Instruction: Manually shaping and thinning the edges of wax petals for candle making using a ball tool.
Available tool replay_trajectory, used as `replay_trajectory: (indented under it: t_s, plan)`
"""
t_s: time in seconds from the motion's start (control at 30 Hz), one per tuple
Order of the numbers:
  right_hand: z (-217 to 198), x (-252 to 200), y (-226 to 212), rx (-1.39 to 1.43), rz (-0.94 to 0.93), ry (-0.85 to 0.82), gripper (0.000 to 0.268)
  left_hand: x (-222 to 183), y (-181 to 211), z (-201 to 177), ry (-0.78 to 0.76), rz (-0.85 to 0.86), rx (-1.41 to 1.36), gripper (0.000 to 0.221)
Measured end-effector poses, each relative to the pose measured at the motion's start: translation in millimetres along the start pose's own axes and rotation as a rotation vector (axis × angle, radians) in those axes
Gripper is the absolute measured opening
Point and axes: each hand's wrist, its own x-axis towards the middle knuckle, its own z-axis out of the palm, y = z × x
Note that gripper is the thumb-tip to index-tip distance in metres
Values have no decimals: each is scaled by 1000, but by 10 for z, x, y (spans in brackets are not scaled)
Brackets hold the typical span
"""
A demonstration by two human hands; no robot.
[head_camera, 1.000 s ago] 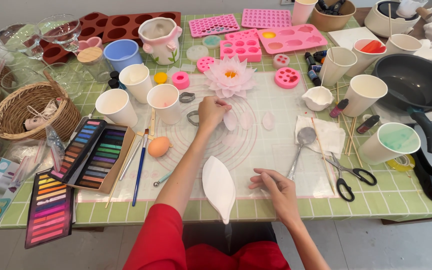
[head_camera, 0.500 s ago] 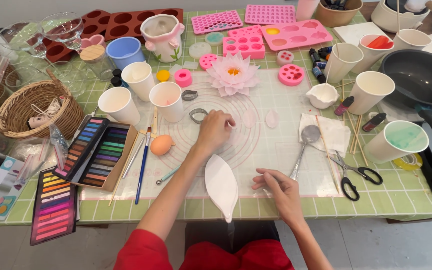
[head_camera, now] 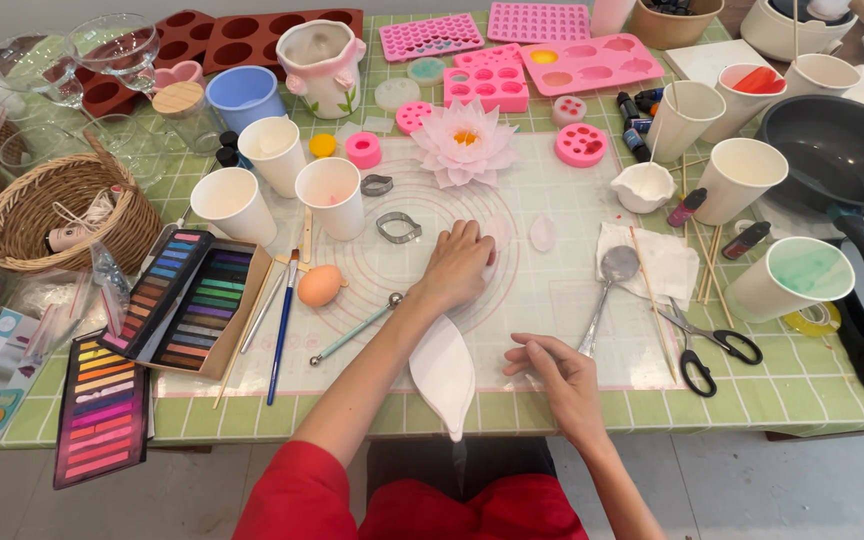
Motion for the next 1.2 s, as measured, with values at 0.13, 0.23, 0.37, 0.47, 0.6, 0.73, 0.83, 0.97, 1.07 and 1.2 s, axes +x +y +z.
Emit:
replay_trajectory:
  t_s: [0.13,0.23,0.37,0.47,0.6,0.73,0.83,0.97,1.07,1.2]
  plan:
    - [5,-4,-3,-1,11,0,33,46,-36,74,7,22,33,23]
    - [-7,-1,5,-15,-9,2,33,46,-17,-18,-9,24,27,24]
    - [-20,6,43,-8,-21,-6,33,-55,34,-157,-6,41,-9,37]
    - [-22,17,63,-10,-36,-15,33,-117,41,-171,16,77,18,37]
    - [-2,3,2,-7,-3,-7,33,-110,14,-150,42,105,-15,23]
    - [-4,24,-22,-25,22,-6,33,6,-62,-124,33,107,-41,11]
    - [-55,63,-107,-36,18,-34,33,56,-131,-176,6,123,-50,9]
    - [-192,260,-325,-134,-19,-92,32,-40,-279,-480,-11,161,-219,10]
    - [-253,610,-516,-304,-72,-100,31,-194,-369,-834,-6,140,-413,10]
    - [-62,1269,-855,-712,-100,-50,30,-361,-536,-1069,46,-47,-683,8]
